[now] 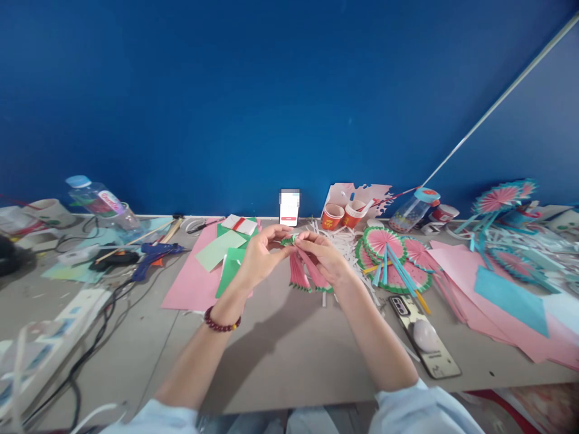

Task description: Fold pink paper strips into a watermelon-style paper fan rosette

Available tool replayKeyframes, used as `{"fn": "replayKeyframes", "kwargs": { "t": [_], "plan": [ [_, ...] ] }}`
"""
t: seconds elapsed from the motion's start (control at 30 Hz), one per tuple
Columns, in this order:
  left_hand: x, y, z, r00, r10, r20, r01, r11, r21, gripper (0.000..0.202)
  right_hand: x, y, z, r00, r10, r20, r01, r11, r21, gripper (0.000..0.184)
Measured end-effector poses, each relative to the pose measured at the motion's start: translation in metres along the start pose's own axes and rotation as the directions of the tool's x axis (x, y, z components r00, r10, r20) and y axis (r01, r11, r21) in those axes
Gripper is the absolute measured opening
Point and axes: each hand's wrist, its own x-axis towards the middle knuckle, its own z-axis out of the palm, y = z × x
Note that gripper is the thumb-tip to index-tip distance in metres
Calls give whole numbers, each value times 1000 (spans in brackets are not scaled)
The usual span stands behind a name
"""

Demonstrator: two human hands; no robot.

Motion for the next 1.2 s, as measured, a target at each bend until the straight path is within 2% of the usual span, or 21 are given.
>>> {"fn": "replayKeyframes", "kwargs": {
  "t": [0.13,0.43,0.77,1.03,1.2],
  "plan": [
    [0,-2,-1,1000,29,-5,-29,1000,4,33,1,1,-1,1000,-4,7,4,1000,-3,26],
    [4,-3,-6,1000,-4,30,7,995,-97,24,-1,-1,0,1000,-18,14,18,1000,0,26],
    [3,-4,-3,1000,19,-8,-20,991,-132,30,0,0,-2,998,-12,55,12,1000,6,22],
    [4,-3,-2,999,-48,-21,41,966,-255,28,-4,-5,1,997,18,78,-17,1000,-21,23],
    [4,-2,0,997,-70,-31,59,959,-278,28,-3,-4,-1,996,21,83,-16,998,-55,25]
  ]
}}
